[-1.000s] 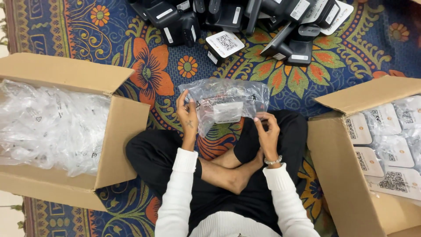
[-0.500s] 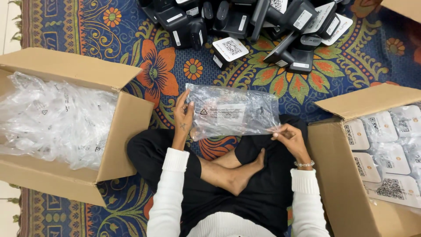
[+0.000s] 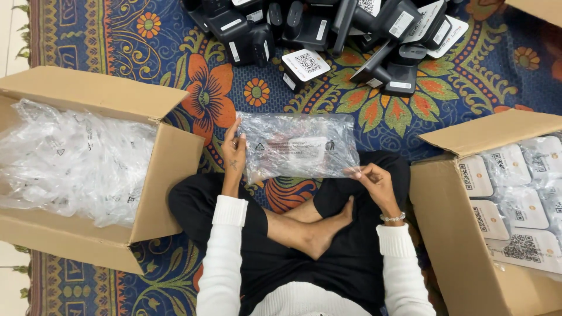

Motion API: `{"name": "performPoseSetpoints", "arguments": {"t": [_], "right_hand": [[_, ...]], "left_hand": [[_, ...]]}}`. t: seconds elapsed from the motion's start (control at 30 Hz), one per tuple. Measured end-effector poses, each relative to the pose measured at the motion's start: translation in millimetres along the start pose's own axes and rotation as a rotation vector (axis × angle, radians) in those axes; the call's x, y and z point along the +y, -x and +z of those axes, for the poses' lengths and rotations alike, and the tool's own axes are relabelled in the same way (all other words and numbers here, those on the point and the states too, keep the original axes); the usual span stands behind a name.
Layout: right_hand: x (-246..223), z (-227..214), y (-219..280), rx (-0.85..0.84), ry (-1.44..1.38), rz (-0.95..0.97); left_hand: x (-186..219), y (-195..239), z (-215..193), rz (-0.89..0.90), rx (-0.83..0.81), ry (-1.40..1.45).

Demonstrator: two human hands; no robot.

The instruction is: The person bags handheld barcode scanners and places them into a shipping box.

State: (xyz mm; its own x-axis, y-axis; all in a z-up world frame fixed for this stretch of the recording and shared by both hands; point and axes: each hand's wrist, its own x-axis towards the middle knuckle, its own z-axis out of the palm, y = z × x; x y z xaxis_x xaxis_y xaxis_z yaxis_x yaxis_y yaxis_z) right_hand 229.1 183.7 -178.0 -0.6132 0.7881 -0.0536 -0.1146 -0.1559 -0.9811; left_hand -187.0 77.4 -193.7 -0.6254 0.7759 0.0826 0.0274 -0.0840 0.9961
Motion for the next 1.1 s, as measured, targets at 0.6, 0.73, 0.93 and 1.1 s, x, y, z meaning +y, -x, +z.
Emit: {"name": "performPoseSetpoints", "arguments": {"t": [0.6,0.73,0.93,1.1], "right_hand": [[-9,41,-40,0.305,0.086,-0.106],[-18,46,-33,0.189,0.029,-0.099],[-17,80,-30,-0.075,0.332,-0.205],[23,54,-36,0.158,0.528,-0.309]], "left_hand": [[47,7,-32,0.487,0.037,-1.013],[53,6,-31,0.499,0.051,-0.896],[46,10,-25,0.446,0.061,-0.828],[55,8,-33,0.505,-0.069,-1.017]]}}
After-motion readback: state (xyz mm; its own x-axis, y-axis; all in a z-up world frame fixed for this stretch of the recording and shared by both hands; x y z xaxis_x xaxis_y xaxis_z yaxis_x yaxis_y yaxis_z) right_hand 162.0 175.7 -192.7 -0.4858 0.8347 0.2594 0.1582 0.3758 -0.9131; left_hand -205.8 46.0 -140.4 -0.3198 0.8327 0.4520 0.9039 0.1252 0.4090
